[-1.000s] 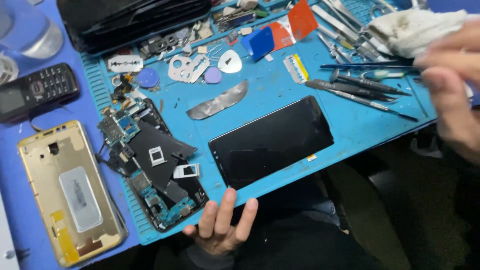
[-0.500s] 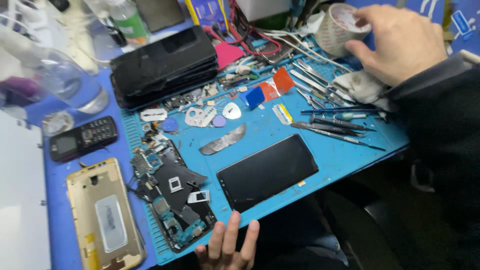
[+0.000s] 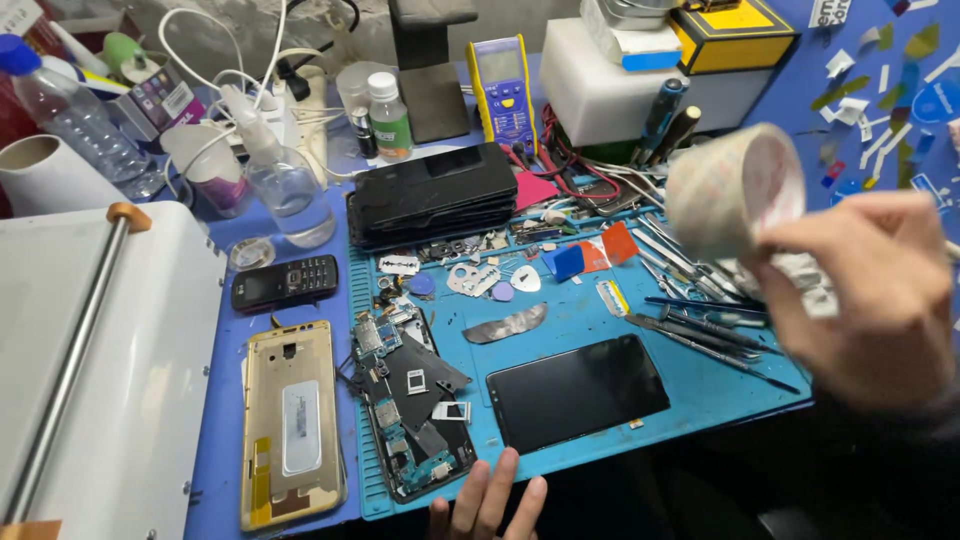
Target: The person applies double-sided tape to a smartphone screen, smooths it down, and then uses scissors to trim the excess tape from the edges.
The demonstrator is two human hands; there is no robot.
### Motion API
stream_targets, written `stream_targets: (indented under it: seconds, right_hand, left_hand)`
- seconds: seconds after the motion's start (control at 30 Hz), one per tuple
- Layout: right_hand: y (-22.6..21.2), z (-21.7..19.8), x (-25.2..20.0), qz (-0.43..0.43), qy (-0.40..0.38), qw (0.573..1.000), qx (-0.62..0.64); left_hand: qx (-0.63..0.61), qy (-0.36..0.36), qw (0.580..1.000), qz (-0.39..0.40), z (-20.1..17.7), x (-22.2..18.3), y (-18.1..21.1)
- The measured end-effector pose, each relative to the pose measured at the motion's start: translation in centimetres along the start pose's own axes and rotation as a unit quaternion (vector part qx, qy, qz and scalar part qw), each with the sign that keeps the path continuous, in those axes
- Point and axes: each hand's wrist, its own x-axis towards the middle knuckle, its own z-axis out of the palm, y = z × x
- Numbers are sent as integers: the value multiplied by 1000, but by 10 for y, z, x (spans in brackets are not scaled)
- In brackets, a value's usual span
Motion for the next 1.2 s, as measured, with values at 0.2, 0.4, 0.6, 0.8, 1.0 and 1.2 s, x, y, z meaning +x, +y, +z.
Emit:
stream_targets:
  seconds: [0.2, 0.4, 0.6, 0.8, 1.0, 1.2]
  right_hand:
    - [-76, 2, -47, -217, -9, 960, 175]
    - [-116, 19, -57, -287, -40, 917, 274]
    - [-122, 25, -61, -231, 19, 926, 298]
    - [-103, 41, -70, -195, 24, 939, 283]
    - [-101, 42, -65, -116, 33, 950, 287]
    - [-95, 44, -69, -105, 9, 956, 275]
  left_hand:
    - [120, 152, 972, 132, 17, -15, -23]
    - [-371, 14, 928, -35, -116, 129, -12]
    - [-472, -8, 882, -20, -149, 152, -29]
    - [-422, 2, 903, -82, -144, 157, -21]
    - [-414, 35, 903, -111, -130, 171, -17]
    - [-446, 8, 888, -115, -127, 180, -30]
